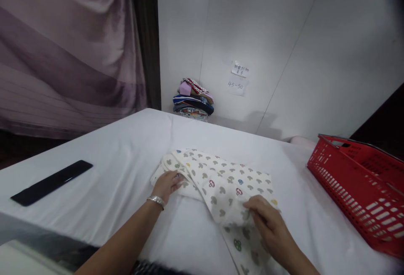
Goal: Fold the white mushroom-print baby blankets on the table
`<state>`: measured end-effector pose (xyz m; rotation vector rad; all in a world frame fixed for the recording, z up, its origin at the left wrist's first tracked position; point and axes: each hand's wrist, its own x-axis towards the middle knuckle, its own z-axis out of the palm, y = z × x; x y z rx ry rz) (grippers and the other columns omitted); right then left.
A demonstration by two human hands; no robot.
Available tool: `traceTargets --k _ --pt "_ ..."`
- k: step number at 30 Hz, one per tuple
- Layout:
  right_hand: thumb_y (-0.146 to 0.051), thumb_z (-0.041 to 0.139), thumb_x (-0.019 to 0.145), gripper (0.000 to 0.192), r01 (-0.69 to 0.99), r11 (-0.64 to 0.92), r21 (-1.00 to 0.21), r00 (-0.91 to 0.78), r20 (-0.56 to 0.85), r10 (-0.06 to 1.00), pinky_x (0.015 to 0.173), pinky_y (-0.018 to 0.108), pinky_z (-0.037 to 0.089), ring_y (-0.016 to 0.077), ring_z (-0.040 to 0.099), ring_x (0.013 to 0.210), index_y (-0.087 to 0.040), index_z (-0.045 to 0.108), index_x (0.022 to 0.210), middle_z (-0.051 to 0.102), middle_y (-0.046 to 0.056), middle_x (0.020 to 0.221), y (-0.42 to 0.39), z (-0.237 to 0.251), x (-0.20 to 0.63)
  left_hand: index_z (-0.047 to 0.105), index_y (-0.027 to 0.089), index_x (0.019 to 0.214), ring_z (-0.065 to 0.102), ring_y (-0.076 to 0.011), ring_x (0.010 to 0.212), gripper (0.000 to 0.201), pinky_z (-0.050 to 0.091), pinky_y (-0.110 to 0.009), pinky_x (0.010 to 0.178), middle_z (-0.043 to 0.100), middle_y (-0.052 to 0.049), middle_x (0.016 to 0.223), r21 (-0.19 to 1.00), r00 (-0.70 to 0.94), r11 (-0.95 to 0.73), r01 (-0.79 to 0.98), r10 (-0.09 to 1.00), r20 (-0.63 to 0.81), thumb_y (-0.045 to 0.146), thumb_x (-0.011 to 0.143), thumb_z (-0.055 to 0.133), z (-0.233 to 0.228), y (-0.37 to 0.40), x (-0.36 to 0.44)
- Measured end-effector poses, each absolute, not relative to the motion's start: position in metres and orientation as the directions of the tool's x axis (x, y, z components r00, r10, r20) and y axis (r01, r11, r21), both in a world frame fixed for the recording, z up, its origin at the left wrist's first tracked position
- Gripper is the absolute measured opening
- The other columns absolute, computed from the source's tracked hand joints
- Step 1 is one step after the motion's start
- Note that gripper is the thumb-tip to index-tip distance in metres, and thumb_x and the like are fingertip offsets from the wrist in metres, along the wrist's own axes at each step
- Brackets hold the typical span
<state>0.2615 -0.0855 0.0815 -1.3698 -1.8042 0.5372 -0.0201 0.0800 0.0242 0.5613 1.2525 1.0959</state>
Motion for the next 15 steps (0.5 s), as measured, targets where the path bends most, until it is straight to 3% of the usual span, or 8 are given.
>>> traceTargets --k 3,6,11,13,15 --pt "-0.027 0.034 0.089 0.026 0.703 0.299 -0.645 -0.101 0.325 0.94 0.074 0.029 0.044 0.0174 0.055 0.084 -0.025 0.057 0.102 0.056 0.005 0.093 -0.069 0.083 0.265 0.05 0.017 0.08 0.063 -0.0134 0.077 0.013 0.04 -0.016 0.044 0.061 -0.007 0.096 0.817 -0.019 0.484 -0.313 0.857 -0.515 0.029 0.078 0.053 0.026 0.09 -0.015" --pt "-0.038 0.047 0.084 0.031 0.834 0.278 -0.477 -0.225 0.166 0.96 0.075 0.03 0.043 0.0195 0.056 0.089 -0.029 0.054 0.113 0.055 0.005 0.106 -0.061 0.082 0.265 0.051 0.015 0.079 0.063 -0.0138 0.068 0.019 0.036 -0.017 0.041 0.063 -0.007 0.083 0.812 0.03 0.52 -0.264 0.846 -0.532 0.032 0.074 0.058 0.026 0.096 -0.006" --pt "-0.049 0.072 0.055 0.081 0.913 0.369 -0.176 -0.382 -0.046 0.923 0.068 0.03 0.041 0.0242 0.056 0.085 -0.031 0.041 0.128 0.058 0.005 0.103 -0.063 0.068 0.268 0.049 0.015 0.069 0.053 -0.0104 0.044 0.028 0.029 -0.017 0.036 0.055 0.001 0.054 0.864 0.051 0.482 -0.142 0.876 -0.48 0.036 0.063 0.067 0.025 0.1 0.006" --pt "-0.039 0.071 0.057 0.077 0.919 0.373 -0.13 -0.385 -0.075 0.92 0.066 0.029 0.041 0.0233 0.057 0.081 -0.03 0.043 0.127 0.06 0.004 0.096 -0.064 0.064 0.273 0.048 0.015 0.064 0.045 -0.0075 0.038 0.027 0.027 -0.016 0.036 0.05 0.003 0.048 0.898 0.033 0.425 -0.112 0.905 -0.424 0.035 0.064 0.065 0.023 0.102 0.006" --pt "-0.028 0.063 0.065 0.049 0.927 0.331 -0.178 -0.348 -0.069 0.935 0.066 0.028 0.04 0.0212 0.058 0.079 -0.028 0.055 0.114 0.062 0.003 0.09 -0.059 0.064 0.283 0.046 0.015 0.061 0.042 -0.0062 0.038 0.026 0.029 -0.016 0.037 0.048 0.004 0.044 0.933 0.005 0.348 -0.088 0.937 -0.349 0.035 0.067 0.062 0.022 0.107 0.007"
